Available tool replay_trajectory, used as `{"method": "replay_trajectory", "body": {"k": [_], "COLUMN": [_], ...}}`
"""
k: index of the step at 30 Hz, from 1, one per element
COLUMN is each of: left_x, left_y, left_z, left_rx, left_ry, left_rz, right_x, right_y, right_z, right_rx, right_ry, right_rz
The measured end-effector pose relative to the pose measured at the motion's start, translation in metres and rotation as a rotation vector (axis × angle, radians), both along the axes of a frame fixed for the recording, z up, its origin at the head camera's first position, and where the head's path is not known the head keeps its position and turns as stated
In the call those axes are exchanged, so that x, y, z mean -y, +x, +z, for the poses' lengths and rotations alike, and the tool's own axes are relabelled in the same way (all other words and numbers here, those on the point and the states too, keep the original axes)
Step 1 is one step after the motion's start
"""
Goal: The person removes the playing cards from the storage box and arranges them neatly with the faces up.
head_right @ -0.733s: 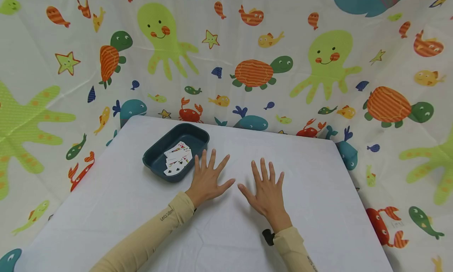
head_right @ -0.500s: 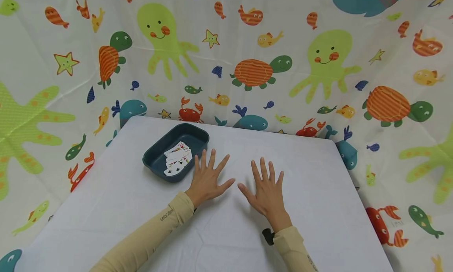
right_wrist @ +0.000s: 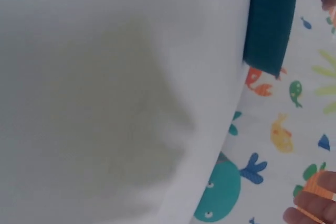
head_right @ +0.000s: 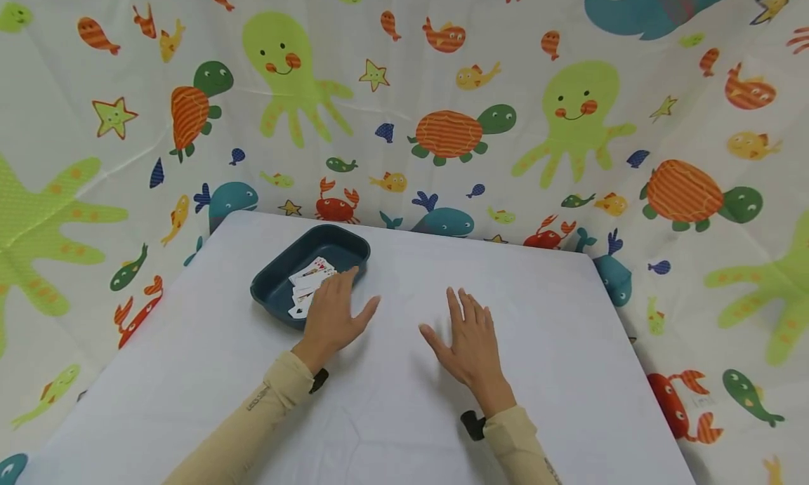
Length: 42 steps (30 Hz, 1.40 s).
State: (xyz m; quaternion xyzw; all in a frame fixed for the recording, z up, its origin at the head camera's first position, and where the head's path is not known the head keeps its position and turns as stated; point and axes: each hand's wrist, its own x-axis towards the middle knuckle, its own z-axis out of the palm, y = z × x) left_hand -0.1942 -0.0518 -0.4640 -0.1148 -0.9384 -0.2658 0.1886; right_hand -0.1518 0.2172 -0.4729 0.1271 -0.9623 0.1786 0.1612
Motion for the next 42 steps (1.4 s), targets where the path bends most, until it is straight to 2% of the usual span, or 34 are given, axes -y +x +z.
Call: {"method": "replay_trajectory", "body": {"k": [3, 5, 11, 14, 18, 24, 31, 36, 42], "left_x": [0.029, 0.048, 0.089, 0.099, 0.104, 0.104, 0.104, 0.105, 0.107], "left_y": [0.003, 0.007, 0.021, 0.026, 0.03, 0.031, 0.028, 0.023, 0.017], "left_z": [0.004, 0.003, -0.011, -0.019, -0.03, -0.039, -0.042, -0.043, -0.044], "left_rx": [-0.05, -0.05, 0.052, 0.089, 0.106, 0.123, 0.159, 0.14, 0.121], "left_ry": [0.117, 0.18, 0.324, 0.341, 0.352, 0.39, 0.4, 0.387, 0.383], "left_rz": [0.09, 0.151, 0.305, 0.342, 0.364, 0.375, 0.364, 0.36, 0.356], "right_x": [0.007, 0.013, 0.034, 0.046, 0.064, 0.095, 0.127, 0.147, 0.168], "right_y": [-0.003, -0.004, -0.01, -0.014, -0.02, -0.031, -0.044, -0.054, -0.068], "right_z": [0.002, 0.004, 0.007, 0.007, 0.01, 0.014, 0.014, 0.015, 0.015], "right_rx": [-0.035, -0.048, -0.022, -0.01, -0.003, 0.015, 0.082, 0.108, 0.094], "right_ry": [-0.082, -0.122, -0.229, -0.254, -0.28, -0.329, -0.37, -0.365, -0.353], "right_rz": [0.021, 0.03, 0.04, 0.04, 0.051, 0.08, 0.084, 0.095, 0.133]}}
